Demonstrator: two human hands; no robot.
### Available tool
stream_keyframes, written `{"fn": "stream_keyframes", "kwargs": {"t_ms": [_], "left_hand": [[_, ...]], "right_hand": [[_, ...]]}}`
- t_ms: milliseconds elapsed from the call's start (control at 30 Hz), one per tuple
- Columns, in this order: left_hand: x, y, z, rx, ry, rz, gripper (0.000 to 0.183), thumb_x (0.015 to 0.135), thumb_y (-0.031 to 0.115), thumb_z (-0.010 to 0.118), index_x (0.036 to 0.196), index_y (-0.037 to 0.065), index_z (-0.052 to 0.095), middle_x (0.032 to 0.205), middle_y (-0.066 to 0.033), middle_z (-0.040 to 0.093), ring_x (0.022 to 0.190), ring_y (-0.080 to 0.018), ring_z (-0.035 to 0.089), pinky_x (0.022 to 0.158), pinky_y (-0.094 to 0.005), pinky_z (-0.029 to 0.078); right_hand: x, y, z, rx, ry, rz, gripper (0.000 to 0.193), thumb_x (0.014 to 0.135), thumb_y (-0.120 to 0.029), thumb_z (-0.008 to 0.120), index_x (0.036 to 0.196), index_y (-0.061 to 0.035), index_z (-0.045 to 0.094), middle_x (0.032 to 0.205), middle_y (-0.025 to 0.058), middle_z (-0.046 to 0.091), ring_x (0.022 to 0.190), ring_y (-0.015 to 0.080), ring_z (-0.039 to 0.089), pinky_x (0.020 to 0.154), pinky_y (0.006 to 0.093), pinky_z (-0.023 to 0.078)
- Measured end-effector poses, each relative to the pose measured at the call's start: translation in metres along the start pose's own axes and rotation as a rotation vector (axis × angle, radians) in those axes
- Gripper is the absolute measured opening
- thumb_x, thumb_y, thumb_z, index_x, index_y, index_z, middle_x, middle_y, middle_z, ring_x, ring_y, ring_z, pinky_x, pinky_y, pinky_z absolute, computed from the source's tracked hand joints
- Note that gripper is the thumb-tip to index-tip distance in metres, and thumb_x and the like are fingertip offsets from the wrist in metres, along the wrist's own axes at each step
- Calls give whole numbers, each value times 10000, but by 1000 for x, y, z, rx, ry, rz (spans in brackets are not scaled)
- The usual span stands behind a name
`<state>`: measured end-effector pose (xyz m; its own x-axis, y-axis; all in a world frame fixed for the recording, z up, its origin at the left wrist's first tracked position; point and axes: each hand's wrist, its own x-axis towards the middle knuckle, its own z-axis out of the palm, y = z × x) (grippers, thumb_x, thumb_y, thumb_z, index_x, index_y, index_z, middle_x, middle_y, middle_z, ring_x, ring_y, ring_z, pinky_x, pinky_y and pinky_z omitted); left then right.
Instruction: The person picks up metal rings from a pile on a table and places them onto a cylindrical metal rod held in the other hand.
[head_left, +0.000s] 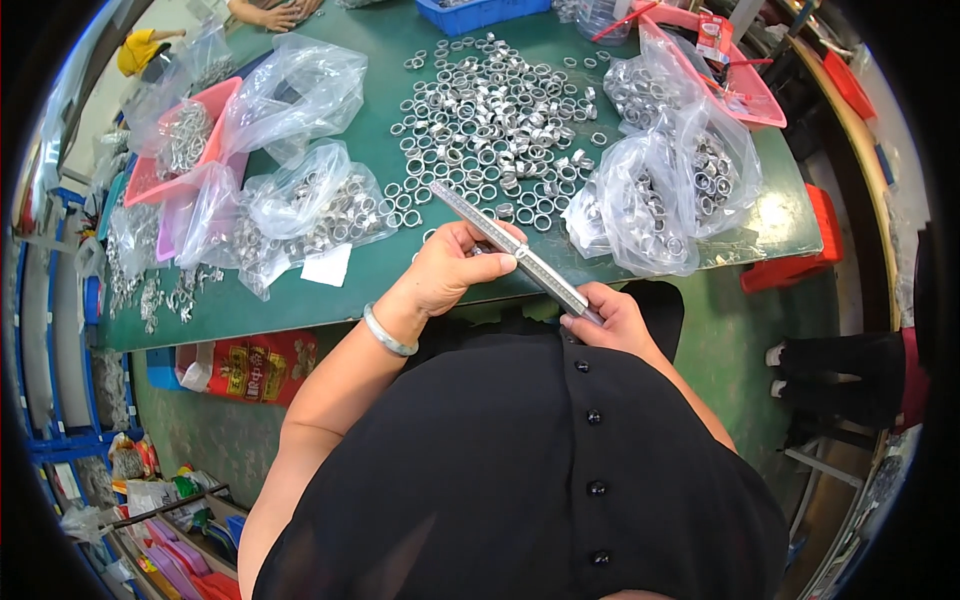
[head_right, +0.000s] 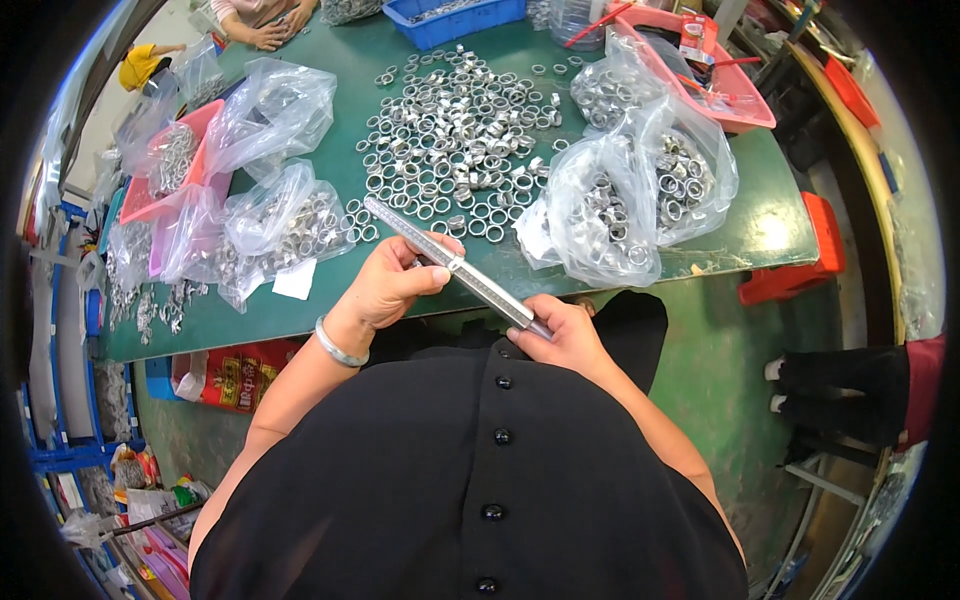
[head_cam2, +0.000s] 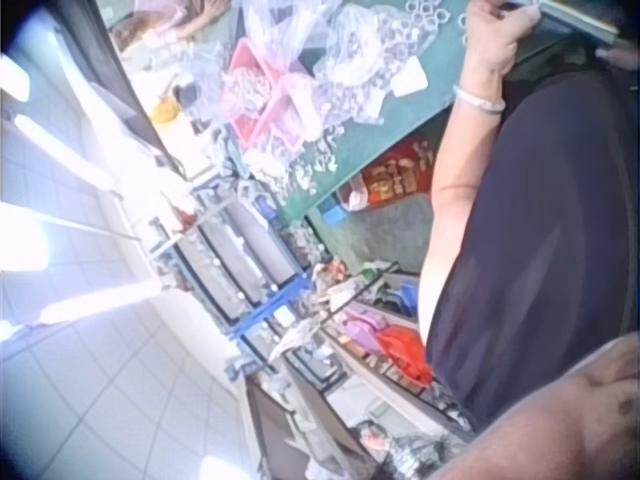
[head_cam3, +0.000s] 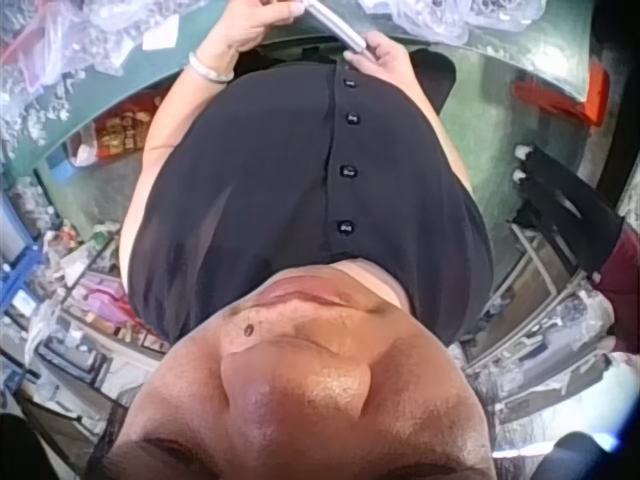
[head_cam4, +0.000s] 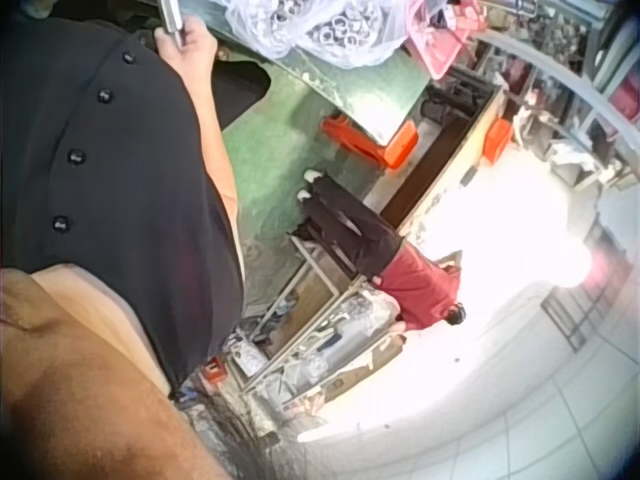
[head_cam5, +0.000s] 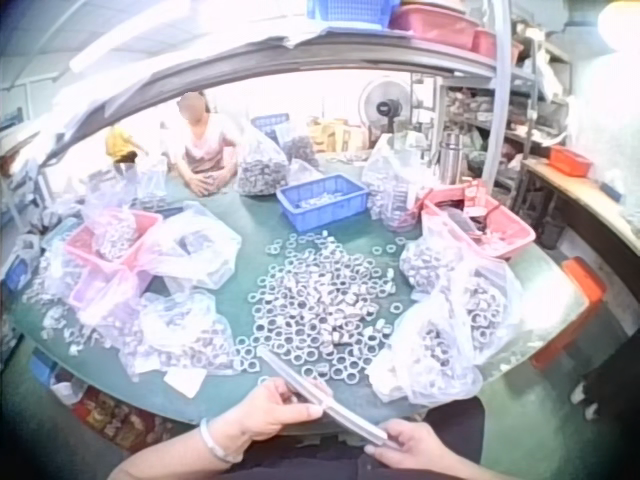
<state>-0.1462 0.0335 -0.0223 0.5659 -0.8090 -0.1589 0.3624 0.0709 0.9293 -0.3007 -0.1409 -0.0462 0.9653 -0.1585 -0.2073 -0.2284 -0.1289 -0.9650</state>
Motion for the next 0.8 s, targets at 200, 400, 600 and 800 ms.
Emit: {"fn": "stream_keyframes", "kwargs": {"t_ms": [200,400,600,800], "left_hand": [[2,1,4,74,-29,-13,299,718,19,631,1006,-6,553,882,-19,556,797,-74,516,732,-202,415],[7,2,7,98,-39,-25,306,698,18,669,986,-5,569,904,-21,569,822,-89,524,762,-215,411],[14,7,15,52,-80,-13,311,679,-2,680,973,-11,580,913,-28,579,831,-94,529,766,-217,411],[19,13,25,129,-101,-3,303,671,-9,682,959,-7,588,867,-15,590,770,-78,535,703,-198,424]], "right_hand": [[-2,1,-2,24,6,-4,130,730,-52,630,828,-10,557,635,-28,484,587,31,427,534,195,361],[-3,-3,-6,18,18,-22,143,727,-49,634,841,-2,561,627,-24,496,574,36,436,532,198,376],[-5,3,-12,-22,55,-95,131,720,-48,634,815,-6,555,603,-18,490,557,38,433,510,206,365],[-8,5,-19,-19,71,-110,126,718,-54,633,804,-11,551,589,-20,477,539,40,422,494,211,362]]}}
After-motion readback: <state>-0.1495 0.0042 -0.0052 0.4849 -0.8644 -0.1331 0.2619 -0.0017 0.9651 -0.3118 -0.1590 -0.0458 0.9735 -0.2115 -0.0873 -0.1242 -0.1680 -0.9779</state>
